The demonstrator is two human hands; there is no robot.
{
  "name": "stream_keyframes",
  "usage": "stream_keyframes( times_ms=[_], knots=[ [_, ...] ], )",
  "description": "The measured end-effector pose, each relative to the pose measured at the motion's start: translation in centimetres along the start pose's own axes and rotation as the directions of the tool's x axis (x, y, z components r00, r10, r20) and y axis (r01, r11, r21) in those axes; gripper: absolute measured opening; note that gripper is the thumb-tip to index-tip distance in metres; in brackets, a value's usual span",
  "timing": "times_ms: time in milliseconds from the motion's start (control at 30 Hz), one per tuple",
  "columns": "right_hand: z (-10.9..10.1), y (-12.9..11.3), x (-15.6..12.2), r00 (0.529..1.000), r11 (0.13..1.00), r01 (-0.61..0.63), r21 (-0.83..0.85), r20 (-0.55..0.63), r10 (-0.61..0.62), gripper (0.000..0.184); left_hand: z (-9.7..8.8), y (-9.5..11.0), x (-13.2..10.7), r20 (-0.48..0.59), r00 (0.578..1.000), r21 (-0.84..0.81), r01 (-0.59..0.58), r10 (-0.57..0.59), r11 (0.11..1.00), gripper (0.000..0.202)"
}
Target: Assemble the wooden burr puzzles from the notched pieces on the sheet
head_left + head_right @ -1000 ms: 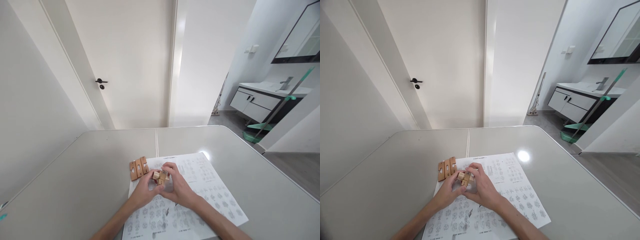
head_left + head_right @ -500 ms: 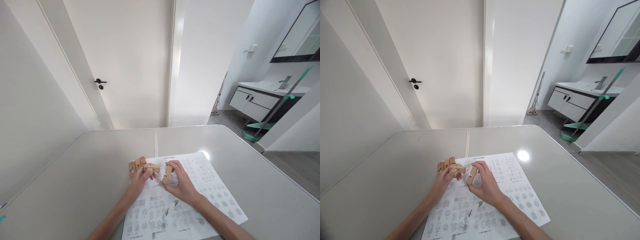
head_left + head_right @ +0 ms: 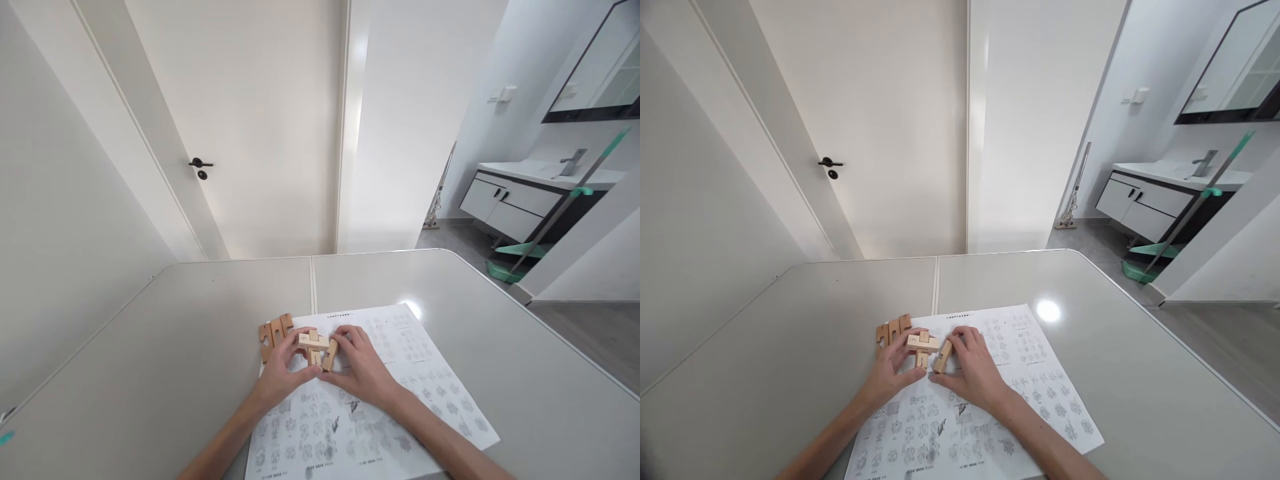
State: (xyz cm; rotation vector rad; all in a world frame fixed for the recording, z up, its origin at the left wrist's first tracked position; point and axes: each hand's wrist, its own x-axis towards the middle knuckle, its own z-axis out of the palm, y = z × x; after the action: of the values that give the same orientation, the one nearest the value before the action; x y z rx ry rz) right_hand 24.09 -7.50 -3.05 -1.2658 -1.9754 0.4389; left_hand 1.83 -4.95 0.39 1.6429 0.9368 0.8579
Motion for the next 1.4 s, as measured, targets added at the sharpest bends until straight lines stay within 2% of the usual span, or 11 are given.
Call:
stream_keyframes(
  times_ms=[133,200,400,533,800,1000,1167,1300,1400],
  knots=[
    [-0.5,-0.1,0.0,1.0,0.999,0.024,0.03,0.002,-0.024,0.065,0.0,-0.5,0.0,0.01,1.0,0.049,-0.005,0.004,0.999,0.061],
    [-0.9,-0.3,0.0,0.998,0.996,0.061,0.069,-0.013,-0.06,0.062,0.0,-0.6,-0.1,0.011,1.0,0.055,0.0,-0.001,0.999,0.062],
    [-1.3,-0.8,0.3,0.989,0.974,0.145,0.172,-0.059,-0.137,0.025,0.1,0.1,-0.3,0.036,0.998,0.088,0.039,-0.042,0.995,0.065],
    [-1.3,-0.9,0.3,0.989,0.965,0.141,0.221,-0.07,-0.128,0.012,0.4,0.3,-0.4,0.069,0.997,0.115,0.031,-0.039,0.993,0.067],
    [-1.8,-1.1,0.5,0.997,0.934,0.057,0.352,0.031,-0.072,0.023,0.2,0.1,-0.6,0.061,0.997,0.204,0.031,-0.044,0.978,0.069],
    [-2.1,-1.7,0.7,0.997,0.907,-0.037,0.418,0.074,0.007,0.032,0.2,0.4,-0.5,0.037,0.999,0.268,-0.009,-0.001,0.963,0.068],
    [-2.4,-1.6,0.8,0.991,0.862,-0.101,0.497,0.124,0.044,0.037,0.3,0.7,-0.5,0.012,1.0,0.32,-0.009,0.005,0.948,0.064],
    [-2.5,-0.9,0.9,0.99,0.854,-0.138,0.501,0.05,0.13,0.038,0.4,0.5,-0.4,-0.07,0.996,0.367,-0.024,0.054,0.93,0.063],
    [-2.4,-0.4,1.1,0.982,0.86,-0.155,0.486,-0.022,0.189,0.036,0.6,0.3,-0.3,-0.061,0.994,0.433,-0.052,0.087,0.9,0.062]
  ],
)
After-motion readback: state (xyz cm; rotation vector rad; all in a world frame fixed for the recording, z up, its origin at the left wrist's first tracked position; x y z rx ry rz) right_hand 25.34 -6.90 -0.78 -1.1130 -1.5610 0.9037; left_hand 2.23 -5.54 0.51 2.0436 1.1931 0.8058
